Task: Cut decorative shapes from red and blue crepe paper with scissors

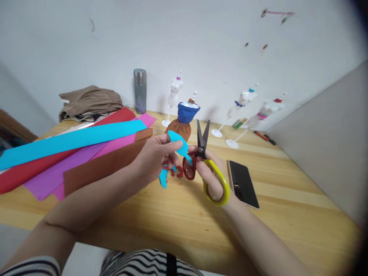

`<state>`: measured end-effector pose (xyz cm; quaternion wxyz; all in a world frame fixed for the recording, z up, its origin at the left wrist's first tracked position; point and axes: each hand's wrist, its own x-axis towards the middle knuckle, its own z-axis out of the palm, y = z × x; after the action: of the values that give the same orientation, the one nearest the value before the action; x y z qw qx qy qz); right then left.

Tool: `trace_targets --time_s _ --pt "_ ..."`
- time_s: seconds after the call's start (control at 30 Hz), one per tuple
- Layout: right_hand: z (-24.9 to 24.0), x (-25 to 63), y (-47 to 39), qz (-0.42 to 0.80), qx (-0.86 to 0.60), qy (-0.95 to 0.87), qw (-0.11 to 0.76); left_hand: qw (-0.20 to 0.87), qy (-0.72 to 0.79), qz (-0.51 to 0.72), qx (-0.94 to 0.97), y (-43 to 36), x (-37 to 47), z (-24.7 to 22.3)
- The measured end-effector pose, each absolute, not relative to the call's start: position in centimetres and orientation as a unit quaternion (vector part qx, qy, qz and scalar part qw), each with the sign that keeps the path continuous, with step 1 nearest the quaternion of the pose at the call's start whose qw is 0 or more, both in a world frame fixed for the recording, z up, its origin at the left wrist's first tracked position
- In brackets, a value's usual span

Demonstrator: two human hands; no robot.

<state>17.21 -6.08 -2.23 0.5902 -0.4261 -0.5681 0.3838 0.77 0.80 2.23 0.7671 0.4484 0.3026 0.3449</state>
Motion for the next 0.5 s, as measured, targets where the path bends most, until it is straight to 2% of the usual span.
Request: trace_targets --time_s 0.23,0.5 --pt "-4.5 17.4 -6.1 0.364 -0.417 -0.637 0.537 0.731 0.336 0.392 0.447 1.1 0.7 2.5" --pt "-4.3 16.8 -6.0 0.327 -0.450 -0.669 0.494 0.742 0.356 0.384 0.419 1.0 1.2 2.4"
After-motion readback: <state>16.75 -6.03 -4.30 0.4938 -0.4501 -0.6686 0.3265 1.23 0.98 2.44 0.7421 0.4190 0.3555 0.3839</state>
